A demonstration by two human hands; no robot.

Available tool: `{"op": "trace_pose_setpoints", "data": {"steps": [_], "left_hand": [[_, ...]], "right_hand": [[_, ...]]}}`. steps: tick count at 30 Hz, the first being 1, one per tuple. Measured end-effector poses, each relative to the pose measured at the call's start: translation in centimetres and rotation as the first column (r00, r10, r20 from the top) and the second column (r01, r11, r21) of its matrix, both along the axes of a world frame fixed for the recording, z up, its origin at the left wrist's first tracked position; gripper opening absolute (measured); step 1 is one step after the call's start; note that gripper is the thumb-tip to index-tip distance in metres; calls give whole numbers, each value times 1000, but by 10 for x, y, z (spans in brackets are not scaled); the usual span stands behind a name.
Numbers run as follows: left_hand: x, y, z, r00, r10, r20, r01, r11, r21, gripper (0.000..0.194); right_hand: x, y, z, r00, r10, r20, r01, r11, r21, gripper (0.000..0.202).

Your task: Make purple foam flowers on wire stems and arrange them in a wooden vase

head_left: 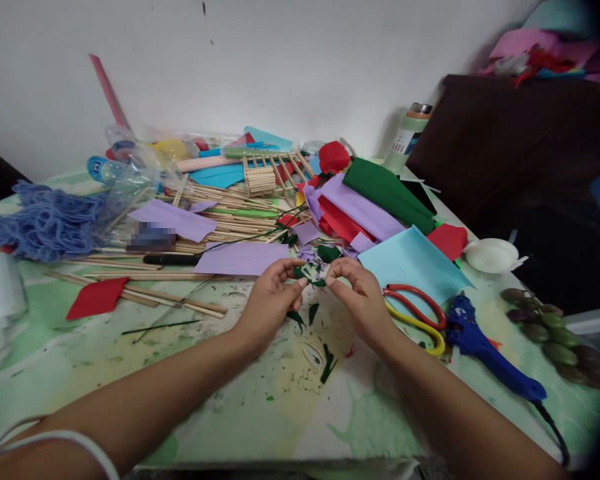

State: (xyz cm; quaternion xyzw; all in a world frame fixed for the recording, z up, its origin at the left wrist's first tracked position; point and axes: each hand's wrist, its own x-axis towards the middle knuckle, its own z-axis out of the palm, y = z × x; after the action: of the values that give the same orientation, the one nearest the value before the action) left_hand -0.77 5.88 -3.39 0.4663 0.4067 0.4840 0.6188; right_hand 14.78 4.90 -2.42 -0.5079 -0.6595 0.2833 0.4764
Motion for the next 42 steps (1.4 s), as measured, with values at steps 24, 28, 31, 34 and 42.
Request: {"op": "trace_pose_setpoints", "data": {"steps": [24,28,31,34,42], "left_hand": [[-1,-2,0,995,-64,72,62,998,32,33],[-1,-3,0,995,-72,73,70,997,23,33],[-1,-3,1,995,-67,67,66,998,8,34],[-1,-2,0,995,-63,71,63,998,5,36],[-1,-2,-1,996,-67,56,67,998,11,35]], "right_hand": [[3,5,-3,985,24,172,-26,1000,10,10],[2,4,-2,986,25,165,-27,1000,12,9],[1,1,-1,993,25,116,-23,1000,-17,12],[-1,-1,0,999,21,44,-17,997,-76,13],[-5,-1,-2,989,7,-149,-29,988,-151,18]]}}
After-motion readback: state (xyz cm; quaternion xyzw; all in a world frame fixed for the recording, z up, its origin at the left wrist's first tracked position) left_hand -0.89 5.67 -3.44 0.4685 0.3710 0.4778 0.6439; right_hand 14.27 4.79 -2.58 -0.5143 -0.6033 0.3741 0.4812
